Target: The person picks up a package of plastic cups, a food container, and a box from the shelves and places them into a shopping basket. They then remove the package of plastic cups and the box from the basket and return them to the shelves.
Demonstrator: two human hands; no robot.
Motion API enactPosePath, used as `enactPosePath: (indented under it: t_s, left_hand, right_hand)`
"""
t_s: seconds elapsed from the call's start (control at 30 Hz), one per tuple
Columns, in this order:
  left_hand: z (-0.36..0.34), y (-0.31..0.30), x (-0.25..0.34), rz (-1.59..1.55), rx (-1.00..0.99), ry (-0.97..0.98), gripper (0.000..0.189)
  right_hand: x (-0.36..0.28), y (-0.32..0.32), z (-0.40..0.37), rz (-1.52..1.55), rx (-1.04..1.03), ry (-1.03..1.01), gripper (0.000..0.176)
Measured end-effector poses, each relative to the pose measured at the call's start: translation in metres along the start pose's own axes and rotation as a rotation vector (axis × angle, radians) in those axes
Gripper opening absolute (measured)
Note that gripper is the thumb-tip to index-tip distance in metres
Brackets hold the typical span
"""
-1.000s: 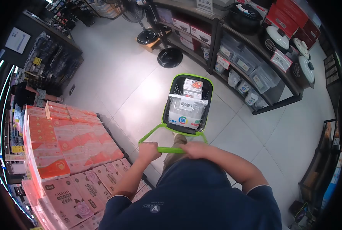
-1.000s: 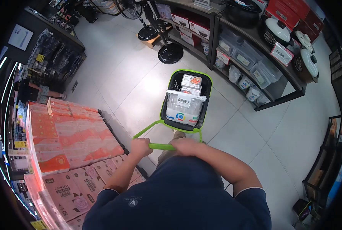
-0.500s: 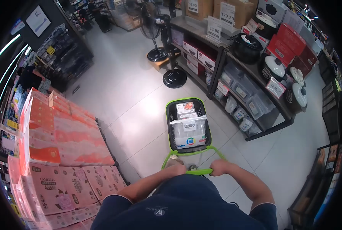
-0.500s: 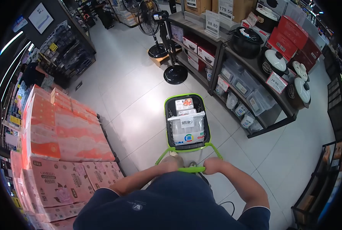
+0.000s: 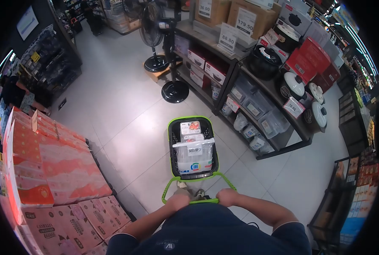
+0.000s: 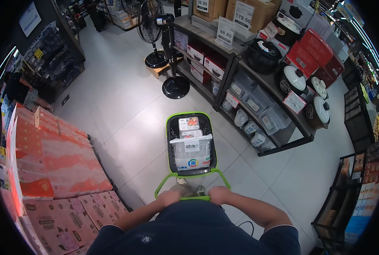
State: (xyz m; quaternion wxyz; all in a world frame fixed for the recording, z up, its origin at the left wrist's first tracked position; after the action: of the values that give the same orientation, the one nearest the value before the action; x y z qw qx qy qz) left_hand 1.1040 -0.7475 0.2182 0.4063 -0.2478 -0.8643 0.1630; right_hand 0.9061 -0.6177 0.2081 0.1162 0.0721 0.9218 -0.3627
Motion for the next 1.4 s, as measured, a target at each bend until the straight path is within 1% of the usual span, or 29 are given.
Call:
enactPosePath:
  t_s: [0.03,0.07,0.13,0.27,0.33,0.37,0.43,0.47,0.5,0.53,0.6,0.63,0.67,0.7,0.8,0.93,1.0,1.13,1.17,1.23,1.3,1.33,1.4]
  left_hand:
    - [-0.005,-0.005,0.001,-0.016,0.066,-0.005,0.027]
    - [-0.005,-0.007,0.000,-0.020,0.064,0.003,0.027]
    - [-0.004,-0.009,-0.004,-0.043,0.056,-0.137,0.026]
    - [-0.005,-0.021,-0.004,-0.021,0.089,-0.084,0.026]
    - [-0.005,-0.028,-0.002,-0.029,0.050,-0.139,0.026]
    - [-0.003,-0.027,-0.005,-0.039,0.043,-0.136,0.026]
    - [0.007,-0.023,-0.016,-0.022,0.076,-0.004,0.024]
    - [0.019,-0.018,-0.025,-0.024,0.069,-0.007,0.024]
    - [0.031,-0.014,-0.029,0.026,0.160,0.048,0.024]
    - [0.036,0.000,-0.030,0.065,0.242,0.100,0.023]
    - [0.008,-0.042,0.002,0.018,0.114,0.122,0.021]
    - [0.008,-0.045,0.005,0.023,0.132,0.123,0.020]
    - [0.010,-0.045,0.006,0.050,0.171,0.125,0.020]
    - [0.011,-0.040,0.004,0.034,0.156,0.116,0.020]
    - [0.016,-0.034,0.001,0.042,0.138,0.173,0.021]
    - [0.021,-0.028,0.007,0.052,0.127,0.159,0.020]
    - [0.025,-0.026,0.007,0.057,0.191,0.176,0.019]
    - [0.030,-0.025,0.014,0.067,0.196,0.185,0.018]
    - [0.029,-0.025,0.017,0.057,0.191,0.158,0.017]
    - [0.035,-0.022,0.021,0.043,0.191,0.134,0.016]
    - [0.040,-0.013,0.022,0.039,0.229,0.065,0.016]
    - [0.043,-0.010,0.023,0.032,0.220,0.060,0.016]
    - [0.046,-0.011,0.023,0.046,0.232,-0.019,0.014]
  right_hand:
    - [-0.003,-0.009,-0.001,-0.025,-0.019,0.030,0.030]
    - [-0.004,-0.017,0.000,-0.051,-0.038,0.059,0.030]
    - [-0.004,-0.025,0.003,-0.072,-0.041,0.063,0.029]
    - [-0.007,-0.038,0.002,-0.092,-0.020,0.089,0.024]
    - [-0.004,-0.038,0.006,-0.090,-0.036,0.101,0.024]
    - [-0.004,-0.036,0.006,-0.079,-0.044,0.103,0.024]
    - [-0.004,-0.036,0.003,-0.066,-0.027,0.113,0.023]
    - [-0.002,-0.038,0.002,-0.056,0.003,0.121,0.023]
    - [0.002,-0.034,0.004,-0.047,-0.006,0.116,0.023]
    - [0.009,-0.024,0.006,-0.058,0.033,0.133,0.021]
    - [0.006,-0.012,-0.005,-0.044,0.075,0.137,0.018]
    - [0.006,-0.014,-0.006,-0.028,0.114,0.139,0.016]
    - [0.007,-0.010,-0.005,-0.024,0.098,0.133,0.016]
    - [0.007,-0.004,-0.007,-0.009,0.127,0.145,0.016]
    - [0.007,0.007,-0.009,0.018,0.197,0.149,0.018]
    - [0.013,0.014,-0.013,0.033,0.299,0.159,0.024]
    - [0.017,0.012,-0.015,0.035,0.319,0.144,0.024]
    - [0.027,0.004,-0.017,0.015,0.363,0.115,0.024]
    - [0.032,0.002,-0.017,0.017,0.362,0.123,0.024]
    - [0.045,-0.004,-0.013,-0.081,0.265,0.092,0.027]
    - [0.056,-0.022,-0.010,-0.107,0.235,0.066,0.026]
    - [0.059,-0.030,-0.010,-0.131,0.210,0.037,0.026]
    - [0.064,-0.044,-0.005,-0.137,0.190,0.015,0.025]
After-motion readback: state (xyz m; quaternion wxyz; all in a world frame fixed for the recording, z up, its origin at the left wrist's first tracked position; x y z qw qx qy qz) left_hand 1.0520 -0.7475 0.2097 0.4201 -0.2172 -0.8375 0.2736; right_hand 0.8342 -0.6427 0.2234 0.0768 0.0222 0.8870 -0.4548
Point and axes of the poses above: each hand's wrist, its own z-axis towards the middle knuckle, its own y-axis out of the palm, x = y × z, the point moved 2 cm from there along z, towards the middle knuckle, and after that the axes turned 12 degrees about -z, right-handed, at the moved point
